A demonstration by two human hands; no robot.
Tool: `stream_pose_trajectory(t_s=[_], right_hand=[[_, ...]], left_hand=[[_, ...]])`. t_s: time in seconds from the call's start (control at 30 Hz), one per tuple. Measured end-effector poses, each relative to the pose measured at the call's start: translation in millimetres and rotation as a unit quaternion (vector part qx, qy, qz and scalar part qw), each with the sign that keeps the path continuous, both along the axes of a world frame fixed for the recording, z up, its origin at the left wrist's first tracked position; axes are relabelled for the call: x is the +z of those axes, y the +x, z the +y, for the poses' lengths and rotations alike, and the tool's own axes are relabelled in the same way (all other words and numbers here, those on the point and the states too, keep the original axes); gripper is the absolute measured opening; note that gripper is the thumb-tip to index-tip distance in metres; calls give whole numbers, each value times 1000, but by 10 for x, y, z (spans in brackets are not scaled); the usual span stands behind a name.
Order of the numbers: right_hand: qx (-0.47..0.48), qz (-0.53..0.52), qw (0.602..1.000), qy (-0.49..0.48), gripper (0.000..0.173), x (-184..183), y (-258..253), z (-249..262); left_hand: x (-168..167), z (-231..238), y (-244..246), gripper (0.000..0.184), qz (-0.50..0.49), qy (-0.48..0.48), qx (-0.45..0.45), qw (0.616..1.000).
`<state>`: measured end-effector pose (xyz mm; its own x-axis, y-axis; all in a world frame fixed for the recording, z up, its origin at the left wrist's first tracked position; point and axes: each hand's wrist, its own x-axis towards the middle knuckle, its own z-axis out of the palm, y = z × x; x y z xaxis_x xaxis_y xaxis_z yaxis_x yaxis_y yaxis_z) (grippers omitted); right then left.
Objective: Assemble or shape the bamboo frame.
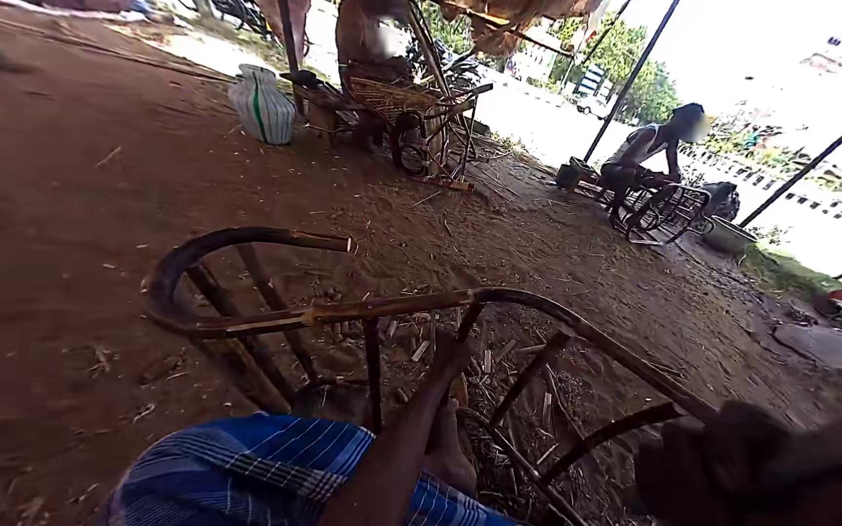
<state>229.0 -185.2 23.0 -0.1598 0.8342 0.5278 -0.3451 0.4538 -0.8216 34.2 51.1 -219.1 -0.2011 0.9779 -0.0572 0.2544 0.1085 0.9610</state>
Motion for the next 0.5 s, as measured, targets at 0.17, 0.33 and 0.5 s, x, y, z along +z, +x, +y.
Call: stream_pose_trajectory(t_s=[0.17, 0.33, 0.5], right_hand=[[-52, -258, 938, -224, 51, -962, 25, 284], [-6, -59, 980, -192, 52, -107, 54, 69], [-77, 56, 985, 144, 38, -549, -68, 257]], left_hand=[[43, -100, -5, 40, -2, -1, -23, 1000], [66, -3, -55, 38, 45, 20, -45, 998], [59, -165, -27, 38, 55, 83, -32, 995]])
